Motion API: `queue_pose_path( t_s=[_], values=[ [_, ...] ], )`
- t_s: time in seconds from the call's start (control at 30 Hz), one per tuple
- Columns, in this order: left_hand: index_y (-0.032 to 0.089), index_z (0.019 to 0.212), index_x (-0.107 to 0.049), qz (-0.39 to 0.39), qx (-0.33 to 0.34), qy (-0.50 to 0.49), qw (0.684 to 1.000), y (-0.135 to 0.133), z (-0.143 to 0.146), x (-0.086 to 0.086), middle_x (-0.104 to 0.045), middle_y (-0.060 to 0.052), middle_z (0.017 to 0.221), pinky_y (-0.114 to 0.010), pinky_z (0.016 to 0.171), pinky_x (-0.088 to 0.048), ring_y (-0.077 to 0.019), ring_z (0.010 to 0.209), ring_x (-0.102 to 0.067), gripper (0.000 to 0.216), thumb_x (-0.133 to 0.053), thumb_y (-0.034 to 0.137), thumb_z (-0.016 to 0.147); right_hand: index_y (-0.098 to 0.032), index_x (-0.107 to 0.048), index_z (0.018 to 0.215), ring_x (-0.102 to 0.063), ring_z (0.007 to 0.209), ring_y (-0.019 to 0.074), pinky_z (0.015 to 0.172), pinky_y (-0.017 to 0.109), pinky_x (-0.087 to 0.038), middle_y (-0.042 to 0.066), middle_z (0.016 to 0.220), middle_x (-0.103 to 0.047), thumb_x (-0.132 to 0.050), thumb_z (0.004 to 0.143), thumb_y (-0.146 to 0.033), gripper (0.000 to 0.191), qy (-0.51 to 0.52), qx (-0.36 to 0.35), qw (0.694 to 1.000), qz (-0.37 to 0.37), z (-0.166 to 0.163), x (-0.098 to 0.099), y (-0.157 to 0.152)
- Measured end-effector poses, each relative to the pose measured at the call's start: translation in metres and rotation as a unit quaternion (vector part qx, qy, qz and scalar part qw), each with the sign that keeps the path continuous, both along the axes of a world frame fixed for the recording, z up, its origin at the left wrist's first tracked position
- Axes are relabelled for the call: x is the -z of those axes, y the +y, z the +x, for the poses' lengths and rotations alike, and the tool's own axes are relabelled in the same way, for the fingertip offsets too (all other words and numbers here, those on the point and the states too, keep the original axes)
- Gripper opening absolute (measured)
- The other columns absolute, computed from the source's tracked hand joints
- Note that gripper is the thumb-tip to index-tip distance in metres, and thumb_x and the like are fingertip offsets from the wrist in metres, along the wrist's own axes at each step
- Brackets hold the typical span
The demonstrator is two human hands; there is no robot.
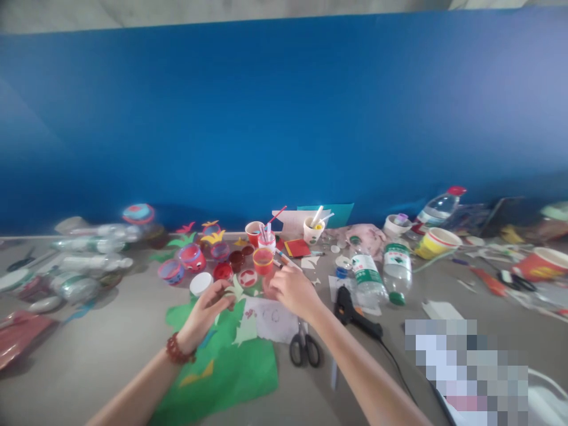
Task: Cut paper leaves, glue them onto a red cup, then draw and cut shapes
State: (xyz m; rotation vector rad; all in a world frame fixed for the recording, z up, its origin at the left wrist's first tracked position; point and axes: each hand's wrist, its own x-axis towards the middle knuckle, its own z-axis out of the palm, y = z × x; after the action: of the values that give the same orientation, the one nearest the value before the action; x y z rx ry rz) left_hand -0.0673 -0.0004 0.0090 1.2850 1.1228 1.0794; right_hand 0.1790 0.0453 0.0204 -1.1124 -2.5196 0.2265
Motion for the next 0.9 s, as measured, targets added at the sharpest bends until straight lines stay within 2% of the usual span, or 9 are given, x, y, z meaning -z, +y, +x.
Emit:
queue_pose_path(
  t_s=[0.1, 0.23, 0.33, 0.47, 0.63, 0.73, 0.8, 0.9],
  values=[
    [0.017, 0.086, -0.058, 0.009, 0.016, 0.006, 1.0, 0.001, 0.002, -0.004, -0.056, 0.001, 0.073, -0.024, 0.065, -0.045, -0.0131, 0.069, -0.054, 0.015, -0.063, 0.029, 0.079, -0.02, -0.071, 0.071, -0.058, 0.077, 0.0189, 0.078, 0.033, -0.043, 0.002, 0.072, -0.069, -0.058, 0.089, -0.014, 0.023, -0.001, -0.017, 1.0, -0.008, 0.0, -0.005, 0.0],
    [0.017, 0.084, -0.058, 0.025, 0.038, 0.014, 0.999, 0.006, 0.007, -0.01, -0.056, 0.0, 0.074, -0.024, 0.065, -0.044, -0.0131, 0.069, -0.053, 0.011, -0.061, 0.026, 0.078, -0.021, -0.073, 0.081, -0.061, 0.085, 0.0198, 0.08, 0.032, -0.045, 0.004, 0.085, -0.073, -0.055, 0.091, -0.017, 0.021, 0.047, -0.023, 0.999, -0.003, 0.008, -0.006, 0.002],
    [0.017, 0.085, -0.059, 0.04, 0.041, 0.024, 0.998, 0.011, 0.011, -0.014, -0.058, 0.001, 0.075, -0.024, 0.065, -0.044, -0.013, 0.069, -0.054, 0.01, -0.059, 0.024, 0.078, -0.021, -0.072, 0.084, -0.062, 0.087, 0.0198, 0.08, 0.031, -0.046, 0.005, 0.091, -0.074, -0.055, 0.093, -0.024, 0.02, 0.112, 0.042, 0.993, 0.015, 0.018, -0.003, 0.005],
    [0.018, 0.086, -0.06, 0.042, 0.025, 0.045, 0.998, 0.02, 0.016, -0.017, -0.059, 0.002, 0.074, -0.022, 0.062, -0.043, -0.0125, 0.067, -0.054, 0.011, -0.06, 0.024, 0.077, -0.019, -0.07, 0.085, -0.062, 0.071, 0.0176, 0.063, 0.026, -0.045, 0.005, 0.081, -0.071, -0.053, 0.094, -0.033, 0.024, 0.189, 0.159, 0.969, 0.0, 0.027, -0.002, 0.006],
    [0.018, 0.091, -0.063, 0.065, 0.019, 0.069, 0.995, 0.024, 0.023, -0.021, -0.064, -0.001, 0.08, -0.022, 0.063, -0.046, -0.0142, 0.071, -0.058, 0.016, -0.062, 0.026, 0.077, -0.019, -0.069, 0.087, -0.062, 0.067, 0.0165, 0.059, 0.024, -0.045, 0.005, 0.082, -0.07, -0.053, 0.093, -0.036, 0.024, 0.251, 0.171, 0.952, -0.029, 0.025, 0.001, -0.008],
    [0.018, 0.093, -0.064, 0.065, 0.027, 0.072, 0.995, 0.023, 0.026, -0.018, -0.065, -0.001, 0.081, -0.023, 0.064, -0.047, -0.0147, 0.071, -0.059, 0.018, -0.062, 0.029, 0.079, -0.019, -0.068, 0.089, -0.063, 0.067, 0.0175, 0.059, 0.025, -0.047, 0.006, 0.081, -0.07, -0.053, 0.093, -0.035, 0.023, 0.242, 0.176, 0.953, -0.042, 0.033, 0.007, -0.022],
    [0.018, 0.093, -0.063, 0.058, 0.029, 0.065, 0.996, 0.022, 0.026, -0.014, -0.065, -0.001, 0.081, -0.024, 0.065, -0.048, -0.0148, 0.07, -0.06, 0.02, -0.064, 0.032, 0.078, -0.019, -0.068, 0.087, -0.063, 0.066, 0.0182, 0.059, 0.026, -0.049, 0.006, 0.08, -0.071, -0.051, 0.093, -0.037, 0.025, 0.221, 0.194, 0.955, -0.04, 0.051, 0.012, -0.034],
    [0.018, 0.093, -0.063, 0.039, 0.026, 0.045, 0.998, 0.021, 0.024, -0.009, -0.064, -0.001, 0.079, -0.026, 0.066, -0.05, -0.0146, 0.069, -0.06, 0.024, -0.068, 0.035, 0.076, -0.022, -0.066, 0.086, -0.066, 0.069, 0.0197, 0.062, 0.029, -0.051, 0.007, 0.087, -0.072, -0.048, 0.094, -0.037, 0.025, 0.161, 0.275, 0.948, 0.01, 0.093, 0.022, -0.058]
  ],
)
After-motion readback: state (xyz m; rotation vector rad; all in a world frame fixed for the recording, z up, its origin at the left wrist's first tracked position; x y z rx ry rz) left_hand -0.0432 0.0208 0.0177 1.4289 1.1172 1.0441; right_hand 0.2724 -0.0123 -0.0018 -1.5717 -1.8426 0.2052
